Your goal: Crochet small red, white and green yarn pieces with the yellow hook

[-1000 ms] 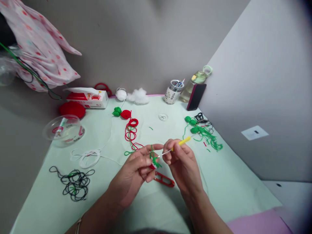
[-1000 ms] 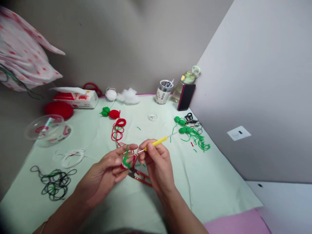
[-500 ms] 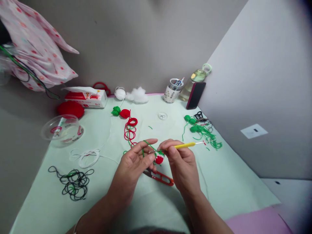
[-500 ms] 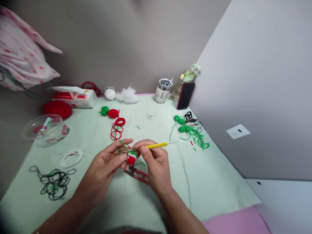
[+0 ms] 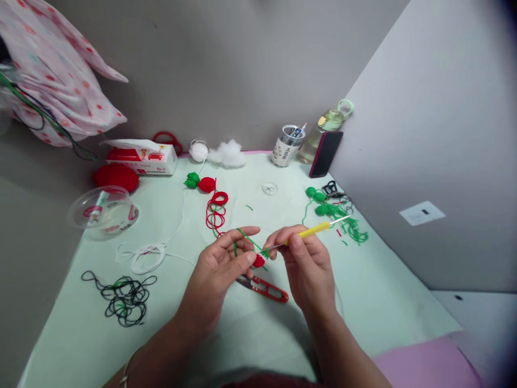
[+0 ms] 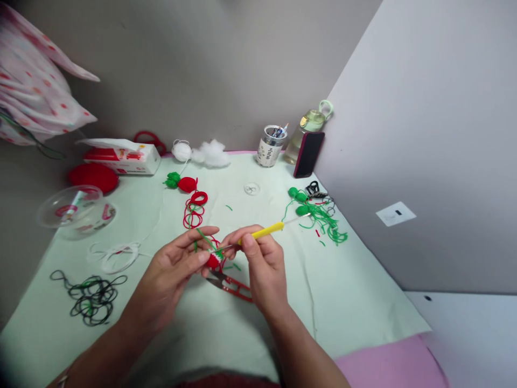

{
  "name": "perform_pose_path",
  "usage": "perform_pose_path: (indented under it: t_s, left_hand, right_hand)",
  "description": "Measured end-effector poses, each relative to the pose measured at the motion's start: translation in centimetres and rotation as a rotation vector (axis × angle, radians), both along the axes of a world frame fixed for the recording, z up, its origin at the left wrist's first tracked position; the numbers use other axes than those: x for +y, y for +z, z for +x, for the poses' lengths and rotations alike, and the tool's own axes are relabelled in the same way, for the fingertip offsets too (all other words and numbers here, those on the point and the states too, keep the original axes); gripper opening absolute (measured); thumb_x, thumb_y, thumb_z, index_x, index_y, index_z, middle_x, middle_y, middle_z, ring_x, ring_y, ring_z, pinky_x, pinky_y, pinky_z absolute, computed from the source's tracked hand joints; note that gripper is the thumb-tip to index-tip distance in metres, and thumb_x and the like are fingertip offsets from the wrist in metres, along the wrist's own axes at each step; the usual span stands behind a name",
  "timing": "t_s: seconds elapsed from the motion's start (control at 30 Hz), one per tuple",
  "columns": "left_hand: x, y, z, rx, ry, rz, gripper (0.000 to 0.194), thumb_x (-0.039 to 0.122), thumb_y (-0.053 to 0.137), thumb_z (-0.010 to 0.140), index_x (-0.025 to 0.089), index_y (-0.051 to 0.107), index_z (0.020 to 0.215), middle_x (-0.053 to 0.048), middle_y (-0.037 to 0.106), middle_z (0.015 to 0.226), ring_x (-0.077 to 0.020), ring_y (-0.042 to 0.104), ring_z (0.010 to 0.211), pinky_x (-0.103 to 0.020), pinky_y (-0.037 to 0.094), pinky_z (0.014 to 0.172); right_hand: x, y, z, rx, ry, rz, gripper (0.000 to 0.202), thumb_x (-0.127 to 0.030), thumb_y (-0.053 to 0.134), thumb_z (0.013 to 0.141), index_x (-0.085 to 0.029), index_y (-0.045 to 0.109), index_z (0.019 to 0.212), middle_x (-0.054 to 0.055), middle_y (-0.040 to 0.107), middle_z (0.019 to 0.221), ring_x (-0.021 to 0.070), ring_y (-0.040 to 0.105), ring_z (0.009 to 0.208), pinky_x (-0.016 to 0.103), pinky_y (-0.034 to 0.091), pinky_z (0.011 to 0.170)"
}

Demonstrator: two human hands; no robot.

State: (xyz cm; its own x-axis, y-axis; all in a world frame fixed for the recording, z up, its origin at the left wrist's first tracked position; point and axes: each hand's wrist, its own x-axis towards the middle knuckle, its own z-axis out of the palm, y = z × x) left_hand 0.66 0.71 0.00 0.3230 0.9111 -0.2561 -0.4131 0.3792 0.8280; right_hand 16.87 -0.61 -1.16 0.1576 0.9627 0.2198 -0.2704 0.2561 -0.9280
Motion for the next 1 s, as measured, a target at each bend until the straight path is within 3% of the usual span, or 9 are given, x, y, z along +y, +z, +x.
perform_pose_path:
  t_s: [0.13,0.3,0.43,0.5,0.67,0.87,1.0]
  left_hand:
    - [0.0,-0.3,0.0,0.098,0.056,0.06,0.03,0.023,0.082,0.085,0.023,0.08,0.115,0.002,0.066,0.083,-0.0102,0.061,0.07,-0.022,0.053,0.069]
    - [-0.4,-0.6,0.5,0.243,0.185,0.155,0.029,0.02,0.085,0.082,0.023,0.081,0.111,0.002,0.066,0.08,-0.0101,0.062,0.078,-0.018,0.052,0.074]
    - [-0.5,-0.8,0.7,0.117,0.105,0.087,0.036,0.03,0.084,0.085,0.025,0.077,0.12,0.003,0.066,0.084,-0.0088,0.059,0.067,-0.019,0.052,0.062]
    - [-0.5,-0.7,0.6,0.087,0.087,0.068,0.04,0.03,0.085,0.085,0.025,0.076,0.123,0.003,0.065,0.085,-0.0071,0.056,0.063,-0.018,0.051,0.059]
    - [0.1,-0.3,0.1,0.185,0.113,0.129,0.038,0.023,0.085,0.084,0.024,0.077,0.121,0.003,0.064,0.086,-0.0052,0.053,0.062,-0.017,0.05,0.061]
    - [0.6,-0.5,-0.5,0.075,0.035,0.069,0.031,0.025,0.082,0.086,0.025,0.08,0.117,0.003,0.063,0.088,-0.004,0.054,0.057,-0.019,0.045,0.055]
    - [0.6,-0.5,-0.5,0.058,0.006,0.046,0.03,0.024,0.082,0.085,0.024,0.081,0.115,0.002,0.064,0.086,-0.0044,0.053,0.056,-0.019,0.044,0.056]
  right_hand:
    - [-0.6,0.0,0.2,-0.281,-0.078,0.142,0.022,-0.027,0.054,0.108,-0.022,0.073,0.098,0.004,0.076,0.089,0.0161,0.07,0.078,0.03,0.059,0.072]
    - [-1.3,-0.2,-0.3,-0.755,-0.211,0.514,0.022,-0.015,0.05,0.107,-0.021,0.071,0.111,0.008,0.078,0.095,0.0195,0.074,0.088,0.034,0.061,0.076]
    - [-1.6,-0.7,-0.7,-0.972,-0.34,0.601,0.022,-0.01,0.058,0.102,-0.021,0.072,0.115,0.011,0.079,0.104,0.0208,0.076,0.093,0.031,0.061,0.073]
    - [-1.5,-0.9,-0.7,-0.94,-0.351,0.596,0.024,-0.008,0.06,0.1,-0.021,0.073,0.115,0.01,0.079,0.102,0.0205,0.075,0.093,0.031,0.061,0.072]
    - [-1.1,-0.5,-0.6,-0.602,-0.279,0.444,0.026,-0.009,0.053,0.104,-0.022,0.074,0.111,0.006,0.078,0.093,0.0181,0.073,0.085,0.033,0.061,0.075]
    - [-1.0,-0.3,-0.5,-0.273,-0.158,0.161,0.024,-0.023,0.054,0.109,-0.023,0.076,0.103,0.003,0.08,0.095,0.0135,0.073,0.076,0.029,0.061,0.072]
    - [-0.9,-0.6,-0.3,-0.128,-0.1,0.094,0.023,-0.029,0.055,0.109,-0.023,0.076,0.102,0.003,0.082,0.095,0.013,0.074,0.075,0.029,0.062,0.072]
